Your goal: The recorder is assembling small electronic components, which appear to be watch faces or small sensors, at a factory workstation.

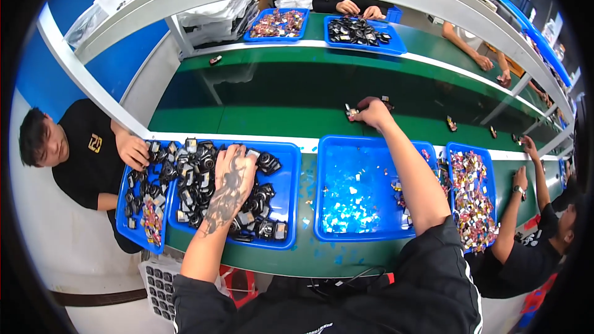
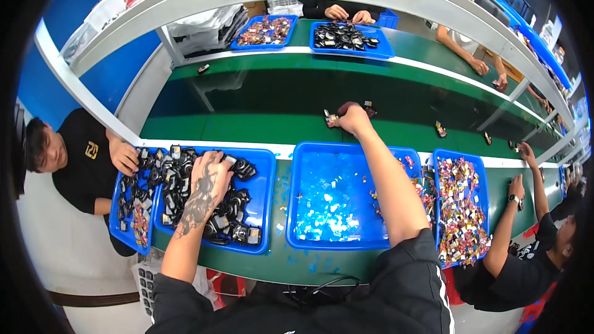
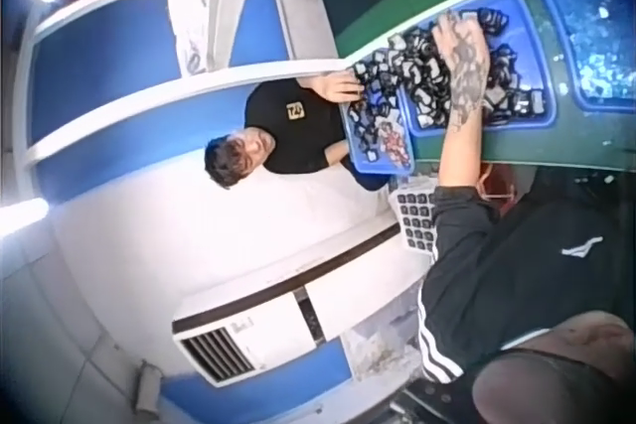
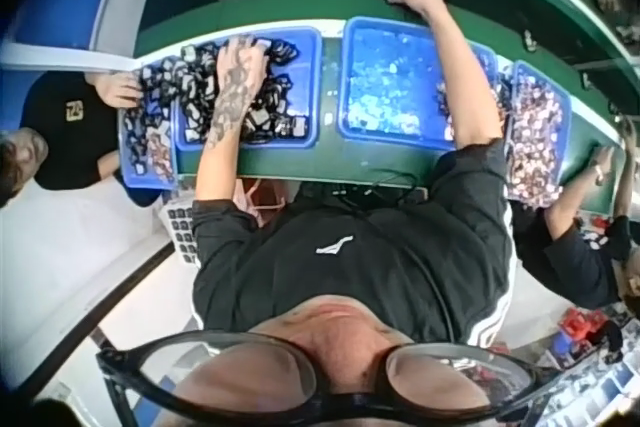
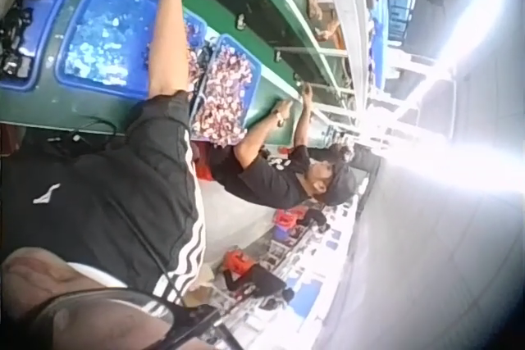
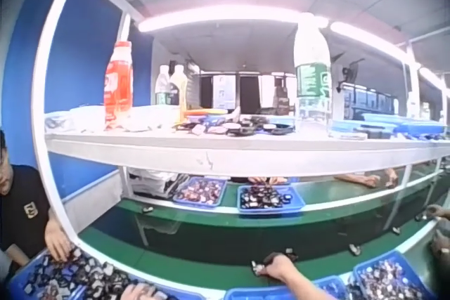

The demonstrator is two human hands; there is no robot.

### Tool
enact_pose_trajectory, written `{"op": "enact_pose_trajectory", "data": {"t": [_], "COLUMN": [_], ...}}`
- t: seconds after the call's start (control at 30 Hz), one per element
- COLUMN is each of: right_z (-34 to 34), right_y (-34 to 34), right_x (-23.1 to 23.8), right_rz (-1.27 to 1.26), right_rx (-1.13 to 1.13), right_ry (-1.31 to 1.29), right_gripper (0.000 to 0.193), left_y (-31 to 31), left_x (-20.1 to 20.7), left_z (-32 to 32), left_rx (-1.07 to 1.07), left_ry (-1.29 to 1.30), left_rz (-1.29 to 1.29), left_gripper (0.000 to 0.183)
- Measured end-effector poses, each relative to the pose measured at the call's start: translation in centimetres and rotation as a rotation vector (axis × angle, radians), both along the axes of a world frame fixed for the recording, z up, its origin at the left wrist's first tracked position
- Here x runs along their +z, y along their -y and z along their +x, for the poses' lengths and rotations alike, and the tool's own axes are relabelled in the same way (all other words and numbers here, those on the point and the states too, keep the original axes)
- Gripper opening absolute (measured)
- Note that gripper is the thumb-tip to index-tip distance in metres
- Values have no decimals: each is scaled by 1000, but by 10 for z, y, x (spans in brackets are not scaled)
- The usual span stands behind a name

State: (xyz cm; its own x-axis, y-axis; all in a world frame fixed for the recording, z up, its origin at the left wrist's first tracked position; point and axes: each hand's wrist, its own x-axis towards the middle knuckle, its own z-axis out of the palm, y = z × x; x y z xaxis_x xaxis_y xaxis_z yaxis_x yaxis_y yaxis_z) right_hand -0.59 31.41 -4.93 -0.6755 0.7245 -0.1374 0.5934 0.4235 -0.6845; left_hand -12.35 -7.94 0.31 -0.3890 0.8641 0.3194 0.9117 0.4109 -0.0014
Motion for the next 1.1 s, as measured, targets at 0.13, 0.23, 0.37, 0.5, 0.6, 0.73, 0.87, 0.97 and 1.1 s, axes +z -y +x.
{"op": "enact_pose_trajectory", "data": {"t": [0.13,0.23,0.37,0.5,0.6,0.73,0.87,0.97,1.1], "right_z": [24,41,87,116,125,145,155,170,169], "right_y": [27,121,184,201,210,191,125,74,67], "right_x": [31,77,89,91,78,79,93,65,68], "right_rz": [217,-622,-863,-961,-461,-26,619,760,663], "right_rx": [13,289,404,203,69,286,127,118,43], "right_ry": [-199,-312,-411,-584,-583,-298,-70,188,-67], "right_gripper": [37,42,27,25,26,29,23,18,8], "left_y": [-5,-22,-51,-60,-66,-75,-75,-79,-70], "left_x": [21,45,44,17,6,-12,-5,-1,-1], "left_z": [5,41,81,128,151,152,151,145,140], "left_rx": [-27,-232,-482,-486,-425,-274,-129,-90,-33], "left_ry": [-71,99,225,1269,1790,2027,2023,2082,2060], "left_rz": [104,271,360,607,612,612,666,613,602], "left_gripper": [20,30,25,29,36,37,36,39,33]}}
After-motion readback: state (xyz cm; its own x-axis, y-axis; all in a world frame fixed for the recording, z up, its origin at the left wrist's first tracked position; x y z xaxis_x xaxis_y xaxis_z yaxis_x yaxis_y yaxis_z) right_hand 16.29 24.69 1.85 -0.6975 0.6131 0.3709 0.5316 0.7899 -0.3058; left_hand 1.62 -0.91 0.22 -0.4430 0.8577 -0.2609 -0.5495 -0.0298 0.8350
